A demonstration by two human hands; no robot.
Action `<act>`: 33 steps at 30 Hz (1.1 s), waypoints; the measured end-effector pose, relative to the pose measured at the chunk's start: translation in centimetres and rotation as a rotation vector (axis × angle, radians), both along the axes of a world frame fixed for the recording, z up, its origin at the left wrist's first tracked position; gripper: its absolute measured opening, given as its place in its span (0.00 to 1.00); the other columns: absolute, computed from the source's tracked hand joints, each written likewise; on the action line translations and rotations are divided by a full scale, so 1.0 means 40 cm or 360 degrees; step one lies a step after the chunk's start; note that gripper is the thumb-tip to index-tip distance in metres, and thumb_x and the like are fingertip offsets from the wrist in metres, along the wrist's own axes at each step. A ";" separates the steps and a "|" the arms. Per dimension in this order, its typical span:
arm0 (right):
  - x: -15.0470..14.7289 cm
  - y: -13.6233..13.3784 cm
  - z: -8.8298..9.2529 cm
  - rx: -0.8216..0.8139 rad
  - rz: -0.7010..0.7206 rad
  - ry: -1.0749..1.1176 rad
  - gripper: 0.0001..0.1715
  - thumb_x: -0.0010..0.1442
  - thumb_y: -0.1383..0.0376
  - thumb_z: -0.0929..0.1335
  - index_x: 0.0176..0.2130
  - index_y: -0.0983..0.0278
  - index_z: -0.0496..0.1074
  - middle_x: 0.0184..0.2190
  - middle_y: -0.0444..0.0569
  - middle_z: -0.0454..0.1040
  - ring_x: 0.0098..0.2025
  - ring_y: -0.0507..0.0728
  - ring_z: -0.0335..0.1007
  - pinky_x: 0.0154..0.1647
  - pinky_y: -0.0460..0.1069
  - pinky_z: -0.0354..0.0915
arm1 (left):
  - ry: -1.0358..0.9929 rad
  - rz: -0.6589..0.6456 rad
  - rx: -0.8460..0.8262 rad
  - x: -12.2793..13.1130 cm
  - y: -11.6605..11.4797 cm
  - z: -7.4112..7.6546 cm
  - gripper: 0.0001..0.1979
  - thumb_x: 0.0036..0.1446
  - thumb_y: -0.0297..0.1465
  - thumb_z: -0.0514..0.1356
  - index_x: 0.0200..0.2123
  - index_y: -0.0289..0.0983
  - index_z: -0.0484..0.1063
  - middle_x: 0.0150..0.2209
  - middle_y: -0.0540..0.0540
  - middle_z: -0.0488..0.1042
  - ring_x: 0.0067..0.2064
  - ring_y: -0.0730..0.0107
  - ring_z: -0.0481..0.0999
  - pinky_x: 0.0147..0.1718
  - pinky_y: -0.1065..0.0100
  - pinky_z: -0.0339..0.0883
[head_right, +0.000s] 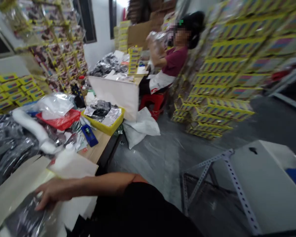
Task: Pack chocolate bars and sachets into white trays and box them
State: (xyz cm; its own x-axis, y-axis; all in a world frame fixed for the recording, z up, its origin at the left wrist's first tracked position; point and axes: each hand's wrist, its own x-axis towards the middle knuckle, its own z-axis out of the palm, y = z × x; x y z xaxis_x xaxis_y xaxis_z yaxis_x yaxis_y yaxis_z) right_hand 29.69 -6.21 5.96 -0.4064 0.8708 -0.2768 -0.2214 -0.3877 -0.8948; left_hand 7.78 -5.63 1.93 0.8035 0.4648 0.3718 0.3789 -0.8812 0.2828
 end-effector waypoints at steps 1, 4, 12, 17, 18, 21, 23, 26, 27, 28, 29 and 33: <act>0.016 -0.024 0.015 0.0203 -0.0139 -0.0115 0.25 0.57 0.64 0.80 0.53 0.63 0.79 0.21 0.34 0.67 0.23 0.51 0.63 0.26 0.46 0.62 | -0.0084 0.0149 0.0001 -0.063 -0.034 -0.004 0.31 0.57 0.42 0.70 0.65 0.56 0.76 0.62 0.42 0.79 0.50 0.47 0.83 0.41 0.44 0.81; 0.094 -0.084 0.045 0.0333 -0.0406 -0.0233 0.07 0.68 0.60 0.72 0.45 0.59 0.80 0.29 0.40 0.75 0.34 0.52 0.71 0.36 0.46 0.68 | -0.0476 0.0741 0.0225 -0.164 -0.147 -0.019 0.32 0.61 0.34 0.66 0.67 0.59 0.71 0.52 0.41 0.83 0.44 0.46 0.84 0.46 0.37 0.79; 0.165 -0.016 -0.066 0.0656 -0.0763 -0.0838 0.16 0.62 0.67 0.69 0.50 0.61 0.74 0.34 0.45 0.75 0.30 0.51 0.68 0.26 0.47 0.60 | -0.0113 0.0999 -0.0067 -0.179 -0.165 -0.195 0.13 0.71 0.41 0.64 0.51 0.40 0.80 0.71 0.32 0.67 0.66 0.43 0.76 0.59 0.43 0.78; 0.027 -0.043 -0.091 0.0587 -0.0435 -0.0713 0.15 0.61 0.65 0.70 0.49 0.59 0.70 0.34 0.43 0.69 0.30 0.52 0.64 0.23 0.46 0.61 | -0.0303 0.1149 -0.0092 -0.179 -0.192 -0.206 0.11 0.75 0.37 0.59 0.45 0.39 0.79 0.67 0.34 0.72 0.56 0.54 0.83 0.50 0.53 0.84; 0.021 -0.051 -0.089 0.0593 -0.0395 -0.0678 0.15 0.61 0.64 0.70 0.49 0.59 0.70 0.34 0.44 0.69 0.30 0.52 0.64 0.24 0.46 0.61 | -0.0297 0.1161 -0.0069 -0.184 -0.198 -0.207 0.11 0.75 0.37 0.59 0.45 0.39 0.79 0.67 0.35 0.73 0.56 0.56 0.84 0.49 0.55 0.84; 0.046 -0.068 -0.080 0.0626 -0.0224 -0.0649 0.15 0.60 0.63 0.71 0.48 0.59 0.71 0.33 0.44 0.68 0.29 0.52 0.61 0.25 0.47 0.60 | -0.0298 0.1173 -0.0040 -0.205 -0.210 -0.213 0.11 0.76 0.37 0.59 0.45 0.39 0.80 0.67 0.36 0.73 0.56 0.58 0.85 0.52 0.56 0.84; 0.069 -0.067 -0.077 0.0649 -0.0057 -0.0690 0.13 0.59 0.62 0.72 0.44 0.60 0.71 0.31 0.44 0.68 0.29 0.53 0.61 0.27 0.49 0.60 | -0.0293 0.1197 -0.0071 -0.216 -0.211 -0.218 0.12 0.76 0.38 0.59 0.45 0.39 0.80 0.67 0.36 0.73 0.56 0.59 0.85 0.55 0.54 0.83; 0.080 -0.057 -0.080 0.0655 0.0371 -0.0723 0.09 0.58 0.59 0.72 0.38 0.60 0.72 0.31 0.45 0.69 0.32 0.54 0.63 0.32 0.50 0.62 | -0.0228 0.1221 -0.0140 -0.220 -0.202 -0.216 0.14 0.76 0.40 0.58 0.45 0.39 0.80 0.69 0.37 0.72 0.58 0.57 0.84 0.57 0.53 0.82; 0.077 -0.055 -0.083 0.0625 0.0524 -0.0692 0.09 0.59 0.58 0.72 0.37 0.60 0.72 0.30 0.44 0.70 0.32 0.54 0.63 0.33 0.50 0.62 | -0.0203 0.1215 -0.0153 -0.219 -0.197 -0.213 0.14 0.76 0.40 0.58 0.44 0.39 0.80 0.69 0.37 0.72 0.58 0.57 0.84 0.56 0.54 0.83; 0.072 -0.052 -0.088 0.0583 0.0631 -0.0651 0.10 0.60 0.57 0.71 0.36 0.60 0.72 0.30 0.44 0.70 0.32 0.53 0.63 0.32 0.49 0.62 | -0.0178 0.1206 -0.0162 -0.218 -0.192 -0.210 0.14 0.76 0.40 0.58 0.44 0.39 0.80 0.70 0.36 0.72 0.58 0.57 0.84 0.55 0.55 0.83; 0.063 -0.049 -0.093 0.0541 0.0670 -0.0615 0.11 0.61 0.56 0.70 0.36 0.60 0.71 0.29 0.43 0.69 0.30 0.53 0.62 0.31 0.49 0.60 | -0.0157 0.1194 -0.0166 -0.217 -0.187 -0.207 0.14 0.75 0.40 0.58 0.44 0.39 0.80 0.69 0.36 0.72 0.57 0.57 0.85 0.53 0.56 0.83; -0.019 -0.019 -0.121 0.0540 0.0364 -0.0664 0.09 0.66 0.61 0.67 0.34 0.60 0.65 0.24 0.41 0.65 0.27 0.51 0.60 0.27 0.48 0.56 | -0.0142 0.1138 -0.0146 -0.220 -0.175 -0.203 0.12 0.75 0.38 0.60 0.44 0.39 0.80 0.69 0.35 0.73 0.55 0.57 0.85 0.49 0.58 0.84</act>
State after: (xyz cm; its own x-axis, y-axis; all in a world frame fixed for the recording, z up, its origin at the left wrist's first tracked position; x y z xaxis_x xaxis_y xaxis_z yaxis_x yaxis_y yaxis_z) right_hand 28.94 -6.95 1.14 -0.5108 0.8418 -0.1745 0.2321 -0.0604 -0.9708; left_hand -1.01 -12.62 -6.19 0.2599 0.8975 0.3564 0.8254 -0.3980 0.4003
